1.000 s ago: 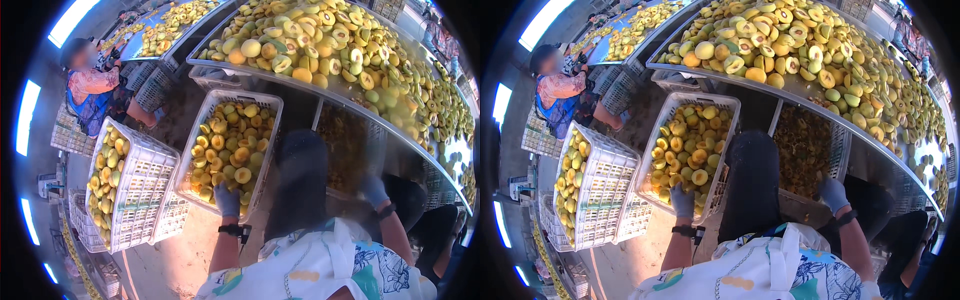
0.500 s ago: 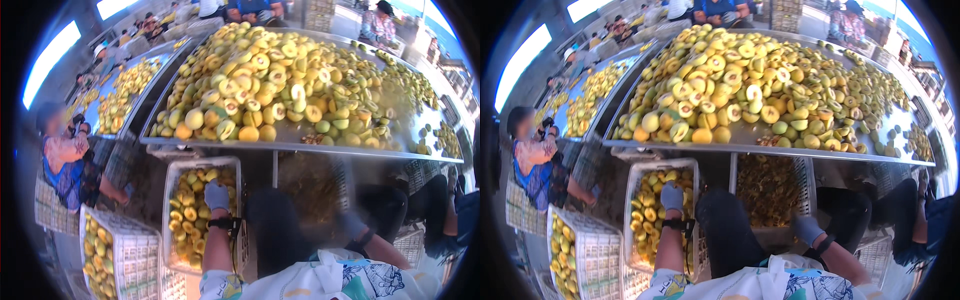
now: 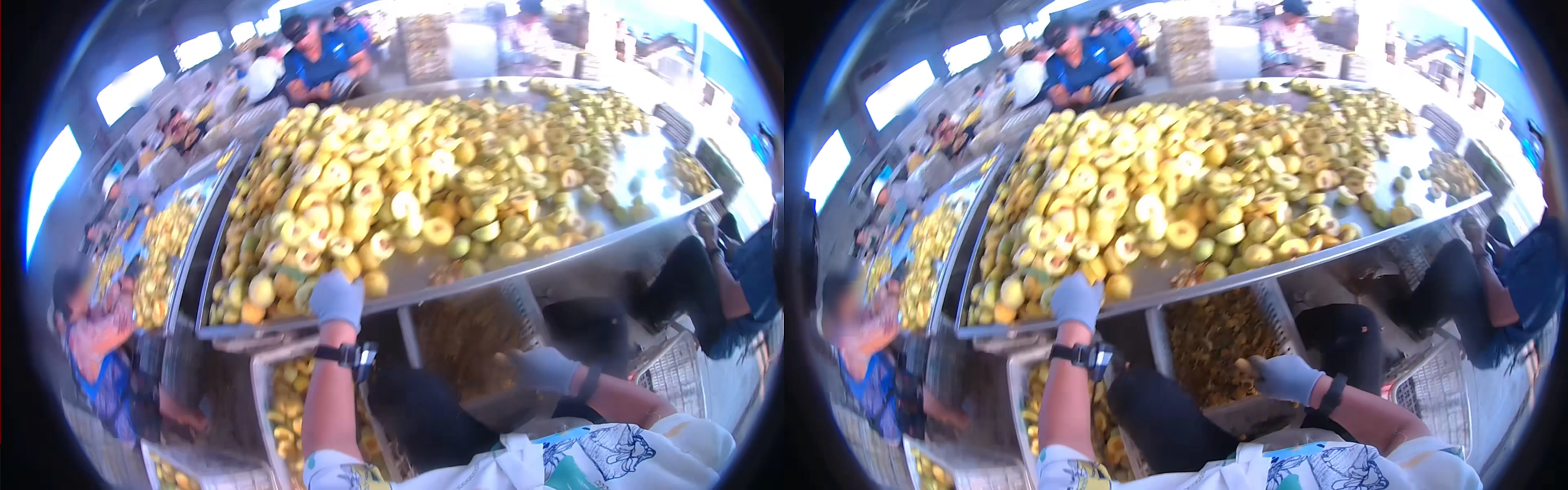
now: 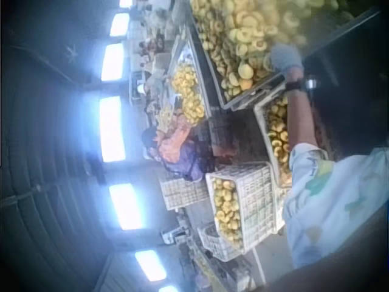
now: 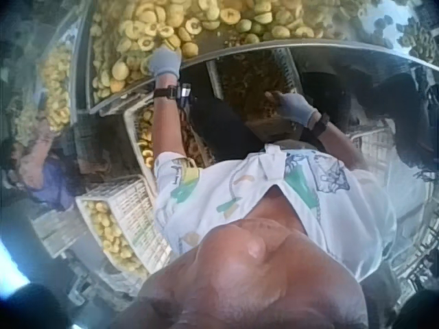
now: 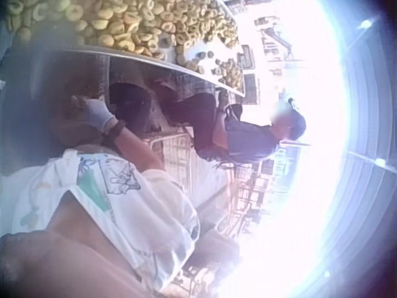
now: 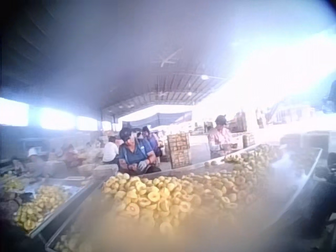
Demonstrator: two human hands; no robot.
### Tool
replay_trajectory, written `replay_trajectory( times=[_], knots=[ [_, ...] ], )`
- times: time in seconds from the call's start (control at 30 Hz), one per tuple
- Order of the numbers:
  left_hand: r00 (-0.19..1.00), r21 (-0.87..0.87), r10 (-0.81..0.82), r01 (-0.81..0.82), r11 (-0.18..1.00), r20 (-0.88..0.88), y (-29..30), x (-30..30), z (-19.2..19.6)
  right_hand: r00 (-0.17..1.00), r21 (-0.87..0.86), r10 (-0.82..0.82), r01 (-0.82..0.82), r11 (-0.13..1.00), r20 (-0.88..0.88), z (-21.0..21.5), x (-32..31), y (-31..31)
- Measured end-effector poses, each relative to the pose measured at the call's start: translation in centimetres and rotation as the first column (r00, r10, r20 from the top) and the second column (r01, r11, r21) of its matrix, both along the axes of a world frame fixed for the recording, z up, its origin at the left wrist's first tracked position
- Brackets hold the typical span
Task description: The person uses a specialized tool to remove the pits from apricots and then places the pitted fruit into a basket.
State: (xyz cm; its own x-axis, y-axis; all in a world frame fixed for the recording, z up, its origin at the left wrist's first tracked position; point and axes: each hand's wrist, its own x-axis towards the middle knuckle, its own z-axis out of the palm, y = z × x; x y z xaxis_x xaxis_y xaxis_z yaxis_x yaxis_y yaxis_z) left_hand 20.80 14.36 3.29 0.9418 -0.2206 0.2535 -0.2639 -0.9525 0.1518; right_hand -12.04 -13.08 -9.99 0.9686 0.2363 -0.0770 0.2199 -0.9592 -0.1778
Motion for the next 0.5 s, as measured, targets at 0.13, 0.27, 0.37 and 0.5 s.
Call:
replay_trajectory(
  times=[0.13, 0.27, 0.37, 0.5],
  knots=[
    [0.989, 0.215, 0.074, -0.044, 0.976, -0.132, 1.3, 0.9, -2.6, 0.929, 0.217, -0.266, 0.324, 0.921, -0.258, 8.0, 1.7, 2.4],
    [0.985, 0.148, 0.01, 0.016, 0.989, -0.172, 0.6, 0.1, -0.8, 0.959, 0.455, -0.23, 0.282, 0.845, -0.167, 3.2, 0.4, 1.1],
    [0.992, -0.132, -0.087, 0.075, 0.988, -0.086, 0.1, -2.0, 0.2, 0.915, 0.446, -0.228, 0.365, 0.817, -0.332, 4.8, 0.7, 1.0],
    [0.963, -0.501, -0.067, 0.195, 0.843, 0.262, 5.5, -4.7, -0.7, 0.912, 0.573, -0.205, 0.386, 0.723, -0.355, 6.1, 1.0, 1.4]
  ],
)
